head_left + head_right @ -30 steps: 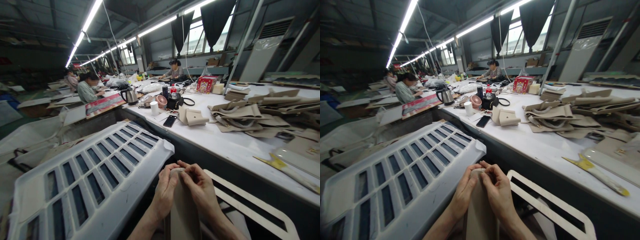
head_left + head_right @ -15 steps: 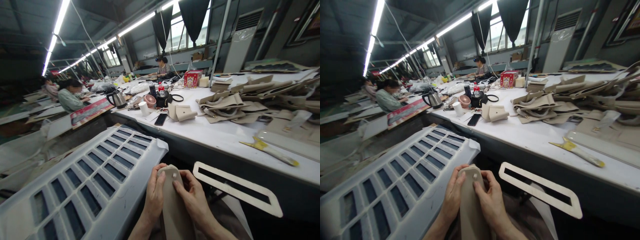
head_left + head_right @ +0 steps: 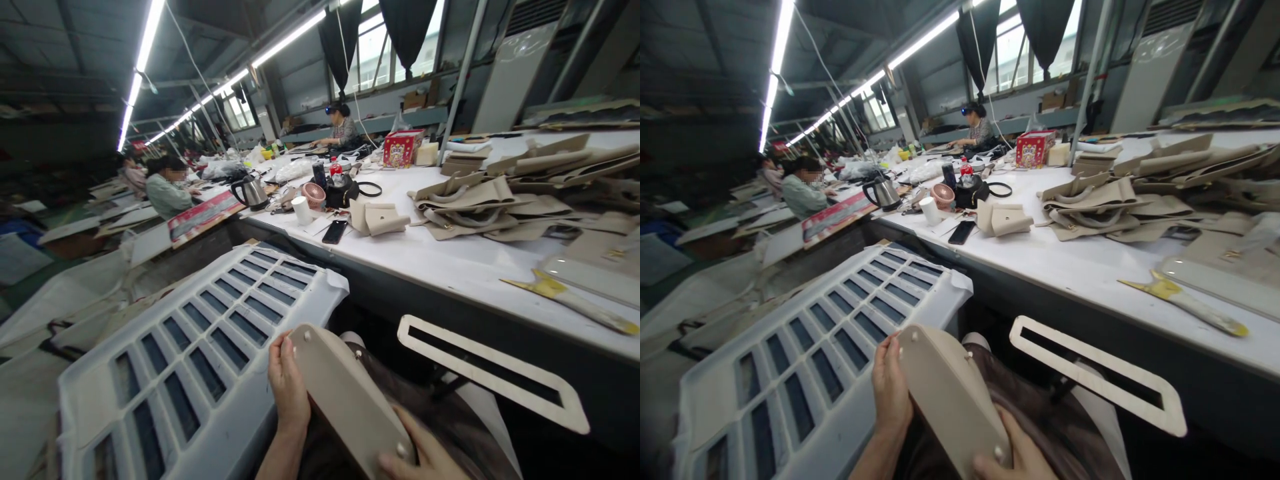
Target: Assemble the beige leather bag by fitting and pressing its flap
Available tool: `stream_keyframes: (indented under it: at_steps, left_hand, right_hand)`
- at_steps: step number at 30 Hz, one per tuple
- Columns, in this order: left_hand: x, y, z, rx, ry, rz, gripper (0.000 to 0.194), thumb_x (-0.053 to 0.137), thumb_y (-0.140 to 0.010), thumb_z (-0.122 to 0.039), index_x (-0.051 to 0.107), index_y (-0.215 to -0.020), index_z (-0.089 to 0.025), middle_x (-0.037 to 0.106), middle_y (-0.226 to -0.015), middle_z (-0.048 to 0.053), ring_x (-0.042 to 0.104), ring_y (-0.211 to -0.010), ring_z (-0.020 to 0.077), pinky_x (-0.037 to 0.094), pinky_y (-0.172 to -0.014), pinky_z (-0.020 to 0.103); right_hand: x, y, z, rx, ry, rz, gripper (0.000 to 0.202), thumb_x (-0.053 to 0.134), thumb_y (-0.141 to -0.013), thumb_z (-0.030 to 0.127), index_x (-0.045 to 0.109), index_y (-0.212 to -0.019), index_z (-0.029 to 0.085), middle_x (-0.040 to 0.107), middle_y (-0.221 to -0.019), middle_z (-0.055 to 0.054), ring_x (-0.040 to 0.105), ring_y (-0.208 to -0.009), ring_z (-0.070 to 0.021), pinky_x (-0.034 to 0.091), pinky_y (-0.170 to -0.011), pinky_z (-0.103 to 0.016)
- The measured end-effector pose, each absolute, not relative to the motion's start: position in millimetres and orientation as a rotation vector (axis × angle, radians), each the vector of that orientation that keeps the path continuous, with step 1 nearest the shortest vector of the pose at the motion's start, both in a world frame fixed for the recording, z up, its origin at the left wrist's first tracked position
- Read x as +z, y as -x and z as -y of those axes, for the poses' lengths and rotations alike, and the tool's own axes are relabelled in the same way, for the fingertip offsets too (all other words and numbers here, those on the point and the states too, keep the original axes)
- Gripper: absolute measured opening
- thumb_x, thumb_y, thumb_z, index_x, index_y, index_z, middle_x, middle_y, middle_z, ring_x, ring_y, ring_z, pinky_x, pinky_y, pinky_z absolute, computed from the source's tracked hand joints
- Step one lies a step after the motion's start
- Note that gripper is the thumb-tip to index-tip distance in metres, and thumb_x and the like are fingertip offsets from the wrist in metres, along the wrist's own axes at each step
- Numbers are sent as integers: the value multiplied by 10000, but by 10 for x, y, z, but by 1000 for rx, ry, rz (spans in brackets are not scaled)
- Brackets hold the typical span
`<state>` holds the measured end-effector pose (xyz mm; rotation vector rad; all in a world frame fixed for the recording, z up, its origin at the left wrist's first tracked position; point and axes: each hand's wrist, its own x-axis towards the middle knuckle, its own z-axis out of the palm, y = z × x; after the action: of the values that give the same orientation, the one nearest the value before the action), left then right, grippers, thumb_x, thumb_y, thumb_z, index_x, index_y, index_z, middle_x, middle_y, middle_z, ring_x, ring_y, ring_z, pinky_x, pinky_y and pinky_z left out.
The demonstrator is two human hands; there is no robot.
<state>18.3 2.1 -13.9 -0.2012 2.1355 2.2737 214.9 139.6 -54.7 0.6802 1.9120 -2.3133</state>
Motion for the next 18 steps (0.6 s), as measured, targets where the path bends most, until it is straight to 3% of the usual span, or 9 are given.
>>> stream_keyframes:
  at_steps: [5,9,11,14,18]
  left_hand:
    - [81,-221,569,2118,-46,-2270,616,651,-824,-477,460,-1383,-303,560,-1329,34,530,-1201,223,469,-911,270]
    - [280,-358,1052,1535,-318,-2173,610,773,-645,-515,672,-1193,-267,683,-1110,63,655,-887,277,565,-763,367]
    - [219,-498,1082,1348,-559,-2070,626,785,-616,-525,688,-1183,-278,695,-1085,71,656,-909,312,565,-817,424]
    - [-19,-688,904,1362,-761,-2127,619,696,-720,-562,639,-1264,-271,682,-1130,91,622,-1042,323,533,-904,414]
    - [-249,-707,597,1519,-668,-2485,526,621,-829,-515,627,-1274,-233,630,-1110,99,628,-794,217,547,-726,324]
  right_hand:
    - [-357,-1945,-1481,-2627,-989,-1789,679,772,-720,483,530,-1288,200,680,-1150,-102,640,-1060,-326,552,-877,-415]
    - [-102,-1688,-1549,-2774,-1034,-1787,599,727,-763,524,564,-1240,201,661,-1181,-103,605,-1115,-326,556,-862,-407]
    - [-10,-1564,-1506,-2778,-954,-1825,565,740,-754,513,605,-1193,183,664,-1173,-102,604,-1110,-320,536,-907,-408]
    - [4,-1427,-1345,-2805,-858,-1835,590,748,-752,502,611,-1222,173,653,-1211,-111,586,-1144,-321,496,-974,-440]
    - [-121,-1346,-1116,-2919,-889,-1773,593,778,-714,508,654,-1173,152,672,-1176,-136,606,-1116,-337,451,-1015,-509]
